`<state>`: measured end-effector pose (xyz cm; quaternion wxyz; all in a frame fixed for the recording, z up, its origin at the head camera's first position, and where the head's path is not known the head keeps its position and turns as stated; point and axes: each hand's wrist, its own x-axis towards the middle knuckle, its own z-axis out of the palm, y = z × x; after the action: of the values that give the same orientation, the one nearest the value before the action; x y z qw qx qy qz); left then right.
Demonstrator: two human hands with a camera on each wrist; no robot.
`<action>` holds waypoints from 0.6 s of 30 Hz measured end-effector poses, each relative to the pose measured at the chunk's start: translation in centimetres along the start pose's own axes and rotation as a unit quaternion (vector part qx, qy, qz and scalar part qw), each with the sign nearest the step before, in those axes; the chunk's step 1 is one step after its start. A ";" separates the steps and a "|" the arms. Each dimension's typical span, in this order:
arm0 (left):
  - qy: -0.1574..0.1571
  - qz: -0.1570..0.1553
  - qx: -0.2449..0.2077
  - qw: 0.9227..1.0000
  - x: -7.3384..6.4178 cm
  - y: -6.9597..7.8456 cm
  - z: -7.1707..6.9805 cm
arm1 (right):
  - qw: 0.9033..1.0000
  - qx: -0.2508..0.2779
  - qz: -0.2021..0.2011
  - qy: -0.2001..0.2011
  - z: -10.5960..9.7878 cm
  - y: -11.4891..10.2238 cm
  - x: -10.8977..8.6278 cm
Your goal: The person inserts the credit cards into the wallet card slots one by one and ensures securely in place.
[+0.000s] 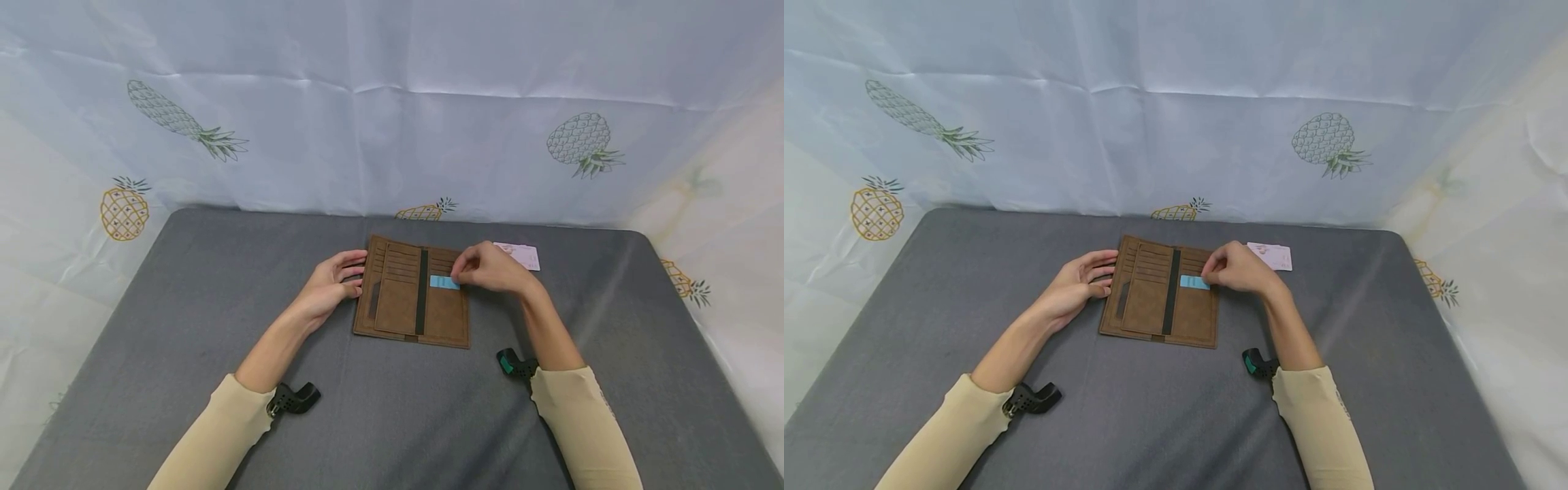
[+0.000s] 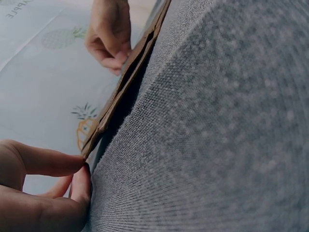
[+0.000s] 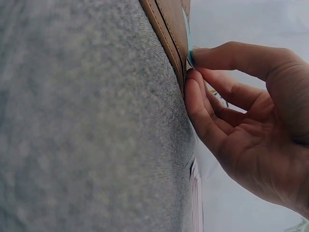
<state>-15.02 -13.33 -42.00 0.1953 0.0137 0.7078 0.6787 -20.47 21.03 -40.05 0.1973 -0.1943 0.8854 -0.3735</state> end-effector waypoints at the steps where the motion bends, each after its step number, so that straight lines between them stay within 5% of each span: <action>1: 0.000 -0.002 0.000 1.000 0.0 0.0 0.0 | 1.000 -0.002 -0.002 0.001 0.0 0.0 0.0; 18: -0.002 0.004 -0.003 1.000 0.0 -0.1 -0.1 | 0.999 0.000 -0.032 0.022 -0.9 0.3 -0.4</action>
<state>-14.98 -13.41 -42.09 0.1934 0.0173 0.7052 0.6819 -20.62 21.91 -39.58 0.1658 -0.2144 0.8828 -0.3837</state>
